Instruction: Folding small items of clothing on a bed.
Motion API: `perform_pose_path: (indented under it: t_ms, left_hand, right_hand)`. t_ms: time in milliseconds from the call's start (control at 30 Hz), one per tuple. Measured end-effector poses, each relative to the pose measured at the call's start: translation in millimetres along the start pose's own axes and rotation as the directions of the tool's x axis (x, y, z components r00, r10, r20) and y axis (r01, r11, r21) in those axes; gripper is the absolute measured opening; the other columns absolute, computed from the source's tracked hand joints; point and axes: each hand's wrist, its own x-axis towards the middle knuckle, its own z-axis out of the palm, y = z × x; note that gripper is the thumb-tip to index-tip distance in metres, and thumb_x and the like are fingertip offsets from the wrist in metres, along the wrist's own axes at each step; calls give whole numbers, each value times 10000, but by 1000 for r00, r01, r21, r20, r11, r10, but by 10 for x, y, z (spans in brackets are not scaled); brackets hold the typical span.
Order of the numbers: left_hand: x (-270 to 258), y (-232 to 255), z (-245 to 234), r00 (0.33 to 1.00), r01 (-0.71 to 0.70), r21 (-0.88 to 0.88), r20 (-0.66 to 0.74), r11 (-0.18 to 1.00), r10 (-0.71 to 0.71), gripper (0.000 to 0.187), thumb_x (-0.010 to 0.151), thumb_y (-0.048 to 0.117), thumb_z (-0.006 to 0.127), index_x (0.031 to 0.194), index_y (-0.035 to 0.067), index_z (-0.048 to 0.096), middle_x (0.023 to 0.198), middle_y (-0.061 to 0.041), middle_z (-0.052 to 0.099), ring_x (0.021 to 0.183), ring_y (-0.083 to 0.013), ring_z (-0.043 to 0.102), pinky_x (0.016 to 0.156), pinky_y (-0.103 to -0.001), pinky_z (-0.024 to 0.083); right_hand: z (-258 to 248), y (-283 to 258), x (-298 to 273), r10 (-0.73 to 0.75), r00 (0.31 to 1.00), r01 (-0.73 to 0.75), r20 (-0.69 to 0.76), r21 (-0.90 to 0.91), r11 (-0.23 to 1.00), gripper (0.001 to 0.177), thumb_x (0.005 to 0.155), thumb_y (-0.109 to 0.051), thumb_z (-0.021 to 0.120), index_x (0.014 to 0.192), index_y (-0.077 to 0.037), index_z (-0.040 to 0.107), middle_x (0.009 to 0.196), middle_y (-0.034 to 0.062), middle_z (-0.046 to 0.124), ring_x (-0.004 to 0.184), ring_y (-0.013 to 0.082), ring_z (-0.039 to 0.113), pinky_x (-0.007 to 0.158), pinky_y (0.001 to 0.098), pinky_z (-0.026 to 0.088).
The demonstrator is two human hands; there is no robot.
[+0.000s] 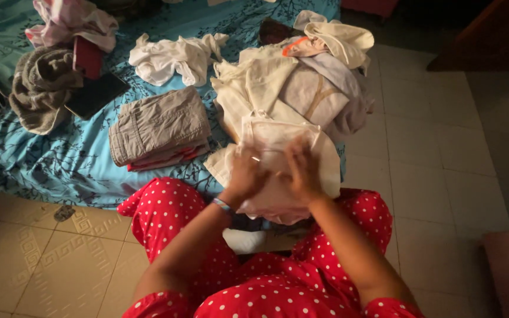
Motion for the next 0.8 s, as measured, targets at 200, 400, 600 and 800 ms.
perform_pose_path:
  t_ms: [200, 400, 600, 800]
  left_hand:
    - [-106, 42, 291, 984, -171, 40, -41, 985, 172, 741, 929, 339, 664, 1582, 81, 427, 1768, -119, 305, 1633, -345, 278, 1321, -531, 224]
    - [-4, 222, -540, 987, 146, -81, 81, 986, -140, 922, 784, 511, 722, 1499, 22, 406, 1611, -180, 286, 1501, -413, 215, 1174, -642, 156]
    - [-191, 292, 85, 968, -203, 225, -102, 953, 230, 826, 880, 474, 719, 1558, 123, 405, 1694, -134, 277, 1574, -369, 246, 1245, -660, 153]
    - [14, 252, -562, 990, 98, -132, 117, 986, -83, 938, 763, 439, 743, 1537, 74, 360, 1646, -138, 254, 1526, -387, 220, 1164, -637, 183]
  right_hand:
    - [-96, -140, 67, -116, 983, 117, 144, 0, 993, 707, 935, -434, 675, 1528, -110, 467, 1680, 147, 329, 1545, 447, 293, 1212, 635, 236]
    - [-220, 148, 39, -7, 1000, 7, 13, 7, 1000, 721, 911, -467, 717, 1492, -111, 481, 1662, 176, 340, 1525, 458, 288, 1172, 654, 231]
    - [27, -23, -9, -19, 998, 22, 66, -54, 998, 743, 951, -383, 676, 1602, -131, 421, 1732, 155, 279, 1590, 443, 278, 1229, 663, 201]
    - [-95, 149, 253, -17, 993, 13, -117, -30, 999, 783, 945, -513, 656, 1544, -77, 404, 1637, 198, 301, 1495, 485, 276, 1154, 662, 211]
